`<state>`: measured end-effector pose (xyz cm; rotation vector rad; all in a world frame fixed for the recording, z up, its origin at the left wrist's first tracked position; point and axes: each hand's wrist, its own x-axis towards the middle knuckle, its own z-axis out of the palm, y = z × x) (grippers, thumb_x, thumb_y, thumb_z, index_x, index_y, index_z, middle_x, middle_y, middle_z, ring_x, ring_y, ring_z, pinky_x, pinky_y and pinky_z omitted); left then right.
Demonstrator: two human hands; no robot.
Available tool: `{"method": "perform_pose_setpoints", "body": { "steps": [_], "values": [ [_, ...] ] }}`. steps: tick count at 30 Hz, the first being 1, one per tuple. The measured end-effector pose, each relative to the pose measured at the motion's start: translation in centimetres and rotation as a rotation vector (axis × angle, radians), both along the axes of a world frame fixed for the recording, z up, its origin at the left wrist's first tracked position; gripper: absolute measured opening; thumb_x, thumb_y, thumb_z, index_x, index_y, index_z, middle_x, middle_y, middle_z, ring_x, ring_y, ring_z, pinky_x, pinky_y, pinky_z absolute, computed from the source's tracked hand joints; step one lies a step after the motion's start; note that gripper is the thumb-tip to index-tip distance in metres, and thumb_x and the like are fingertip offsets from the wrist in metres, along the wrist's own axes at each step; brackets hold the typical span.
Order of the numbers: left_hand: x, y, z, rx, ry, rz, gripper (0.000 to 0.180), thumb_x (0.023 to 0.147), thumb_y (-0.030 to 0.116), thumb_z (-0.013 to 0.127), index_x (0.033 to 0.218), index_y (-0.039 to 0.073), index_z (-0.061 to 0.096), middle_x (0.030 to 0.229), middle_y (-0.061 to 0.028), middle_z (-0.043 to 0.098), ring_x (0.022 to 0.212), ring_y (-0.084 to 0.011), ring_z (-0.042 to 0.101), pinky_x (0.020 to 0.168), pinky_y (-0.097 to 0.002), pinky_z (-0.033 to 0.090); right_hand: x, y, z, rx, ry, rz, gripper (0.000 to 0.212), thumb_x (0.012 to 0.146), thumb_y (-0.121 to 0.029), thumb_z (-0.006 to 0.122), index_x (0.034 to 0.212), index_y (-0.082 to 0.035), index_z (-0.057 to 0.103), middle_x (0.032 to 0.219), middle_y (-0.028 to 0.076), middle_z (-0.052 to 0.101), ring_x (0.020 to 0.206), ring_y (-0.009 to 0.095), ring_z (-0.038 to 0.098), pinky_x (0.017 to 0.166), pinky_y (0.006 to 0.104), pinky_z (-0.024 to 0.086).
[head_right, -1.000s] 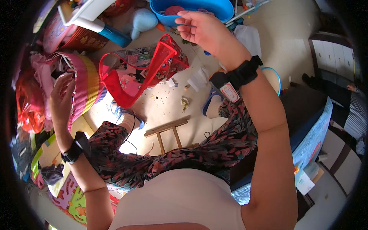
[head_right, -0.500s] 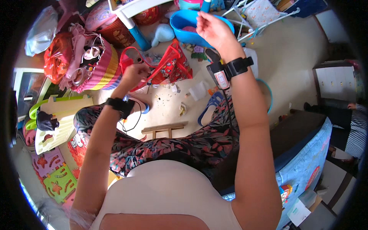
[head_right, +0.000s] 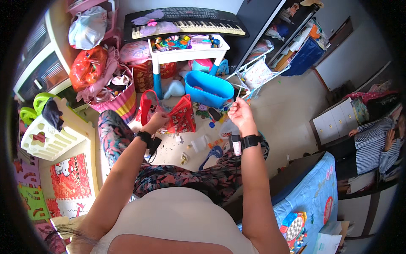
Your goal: The person picks up toy pieces, stickers, and cards from the floor, place them into a red bag, and سپس puts plush toys into a pink basket and a blue bin.
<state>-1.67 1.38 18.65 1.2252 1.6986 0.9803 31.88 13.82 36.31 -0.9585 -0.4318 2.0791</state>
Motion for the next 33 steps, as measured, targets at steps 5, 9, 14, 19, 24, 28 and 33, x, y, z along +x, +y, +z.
{"method": "perform_pose_setpoints", "body": {
  "steps": [5,9,14,19,24,28,33],
  "values": [
    [-1.4,0.1,4.8,-0.130,-0.591,0.009,0.015,0.083,0.015,0.064,0.091,0.003,0.062,0.074,-0.0052,0.063,0.060,-0.0164,0.062,0.058,-0.0295,0.055,0.5,-1.9,4.4,0.159,0.039,0.057,0.016,0.087,-0.018,0.057,0.075,-0.010,0.050,0.064,0.000,0.051,0.054,0.012,0.046,0.050,0.0245,0.040],
    [-0.6,-0.3,8.1,-0.134,-0.737,0.125,0.012,0.086,0.013,0.061,0.096,0.005,0.060,0.079,-0.0058,0.063,0.066,-0.0173,0.062,0.061,-0.0315,0.055,1.5,-2.4,5.8,0.207,0.018,-0.035,0.014,0.087,-0.017,0.057,0.077,-0.010,0.051,0.065,0.001,0.052,0.057,0.013,0.048,0.051,0.0249,0.041],
    [-3.2,0.8,11.0,-0.057,-1.165,0.337,0.012,0.089,0.017,0.056,0.094,0.006,0.057,0.076,-0.0062,0.060,0.070,-0.0199,0.060,0.066,-0.0341,0.053,0.4,-1.2,5.7,0.184,-0.023,-0.015,0.007,0.087,-0.013,0.058,0.088,-0.006,0.058,0.074,0.004,0.061,0.060,0.014,0.055,0.054,0.0264,0.045],
    [-13.9,4.2,16.5,0.488,-1.826,0.145,0.006,0.089,0.005,0.048,0.084,0.002,0.048,0.066,-0.0060,0.054,0.058,-0.0210,0.054,0.064,-0.0297,0.049,-2.7,1.4,10.6,0.191,0.206,0.200,0.017,0.088,-0.013,0.057,0.103,-0.004,0.060,0.090,0.009,0.066,0.068,0.016,0.061,0.057,0.0258,0.051],
    [-3.4,4.8,28.8,0.666,-1.196,-0.110,0.019,0.094,0.018,0.051,0.104,0.003,0.056,0.096,-0.0078,0.063,0.090,-0.0205,0.061,0.085,-0.0319,0.050,-3.6,5.3,13.7,0.521,0.338,0.202,0.017,0.093,-0.014,0.054,0.106,-0.005,0.060,0.091,0.006,0.063,0.069,0.014,0.057,0.057,0.0250,0.045],
    [-2.5,8.7,21.4,0.344,-1.225,-0.015,0.014,0.094,0.019,0.053,0.100,0.007,0.058,0.088,-0.0026,0.063,0.080,-0.0150,0.061,0.072,-0.0287,0.050,-5.2,10.1,6.8,0.276,0.309,0.126,0.008,0.090,-0.015,0.059,0.084,-0.008,0.058,0.072,0.002,0.061,0.059,0.012,0.054,0.055,0.0246,0.045],
    [2.2,9.7,2.2,0.108,-0.656,0.073,0.020,0.088,0.011,0.061,0.107,0.008,0.059,0.085,-0.0042,0.061,0.081,-0.0151,0.061,0.071,-0.0283,0.052,-5.0,12.6,-4.7,-0.054,0.279,0.089,0.021,0.088,-0.017,0.059,0.072,-0.010,0.049,0.063,0.000,0.049,0.054,0.013,0.047,0.052,0.0265,0.041]
  ]
}}
